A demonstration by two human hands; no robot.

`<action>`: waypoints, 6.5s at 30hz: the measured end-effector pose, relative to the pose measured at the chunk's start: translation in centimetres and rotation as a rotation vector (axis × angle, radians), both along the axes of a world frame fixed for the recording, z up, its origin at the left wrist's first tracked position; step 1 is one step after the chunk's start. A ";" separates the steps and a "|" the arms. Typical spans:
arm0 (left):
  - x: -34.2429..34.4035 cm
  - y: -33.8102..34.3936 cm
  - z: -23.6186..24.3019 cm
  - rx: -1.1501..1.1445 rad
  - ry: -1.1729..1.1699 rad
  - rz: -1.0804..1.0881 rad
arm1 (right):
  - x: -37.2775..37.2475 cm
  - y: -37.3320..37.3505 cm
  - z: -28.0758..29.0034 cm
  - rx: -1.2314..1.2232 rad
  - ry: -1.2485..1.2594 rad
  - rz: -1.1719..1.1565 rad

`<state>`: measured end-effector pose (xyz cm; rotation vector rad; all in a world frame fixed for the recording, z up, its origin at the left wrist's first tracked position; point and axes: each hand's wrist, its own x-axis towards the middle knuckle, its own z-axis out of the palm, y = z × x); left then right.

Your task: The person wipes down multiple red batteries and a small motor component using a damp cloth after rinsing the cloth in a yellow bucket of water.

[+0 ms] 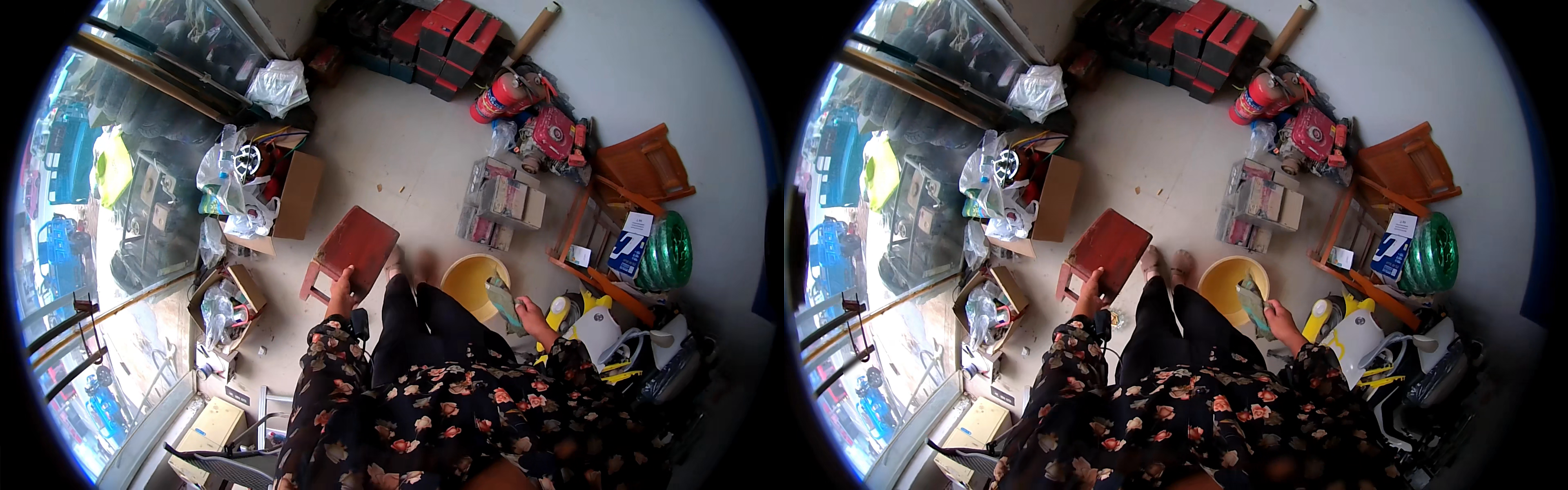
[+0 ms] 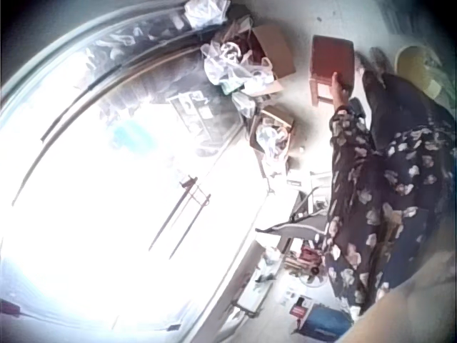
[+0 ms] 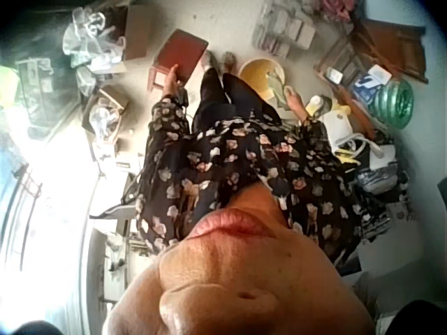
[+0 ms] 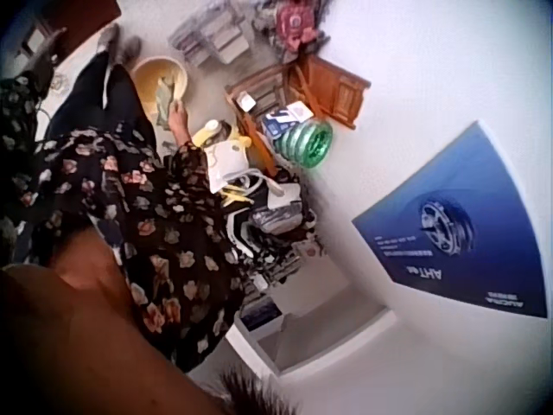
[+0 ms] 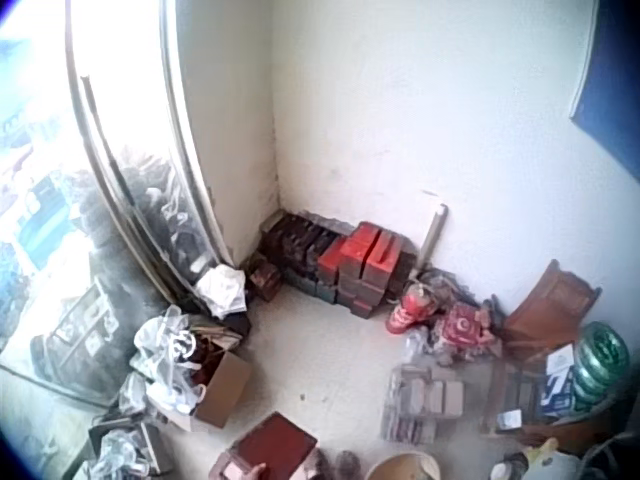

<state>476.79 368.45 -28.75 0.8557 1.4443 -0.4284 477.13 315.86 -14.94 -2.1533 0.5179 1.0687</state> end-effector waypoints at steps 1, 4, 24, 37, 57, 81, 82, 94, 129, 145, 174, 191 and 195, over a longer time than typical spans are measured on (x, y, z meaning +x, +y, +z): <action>1.7 -0.2 -1.0 0.005 0.036 0.003 | 0.2 0.6 0.0 0.041 0.010 -0.016; 6.0 0.1 -4.8 -0.009 0.021 -0.111 | -0.4 2.0 -0.6 -0.001 0.040 0.033; 2.7 9.6 -24.5 -0.131 -0.034 0.050 | -1.6 6.2 -5.1 -0.084 0.250 -0.151; 6.9 7.5 -0.5 -0.126 -0.002 -0.433 | 5.4 6.6 -2.1 0.030 -0.001 -0.205; 15.6 2.4 17.1 0.139 0.025 -0.737 | 14.5 -2.8 -8.5 -0.065 -0.082 -0.256; 30.9 1.9 18.3 0.203 -0.176 -0.919 | 11.4 -5.4 -8.4 -0.062 0.005 -0.409; 30.2 2.5 18.3 0.218 -0.152 -0.915 | 12.3 -5.4 -8.4 -0.049 -0.043 -0.335; 26.6 12.5 13.6 0.053 0.112 -0.746 | 33.8 5.2 -4.0 0.350 -0.063 -0.642; 64.6 -6.4 8.7 -0.386 -0.489 -2.788 | 43.9 17.0 -1.7 0.463 0.296 -0.328; 54.4 -4.7 -26.1 -0.254 -0.579 -3.021 | 45.9 17.5 -19.3 -0.111 -0.096 -0.545; 61.3 -14.7 -39.8 -0.992 -0.603 -3.234 | 49.7 14.6 -36.8 0.005 -0.364 -0.653; 67.6 -18.9 -15.7 -0.824 -0.545 -1.386 | 53.8 23.5 -27.7 0.189 -1.074 -0.804; 69.6 -15.4 -12.1 -0.733 -0.866 -1.078 | 56.0 26.7 -22.1 0.204 -1.251 -0.693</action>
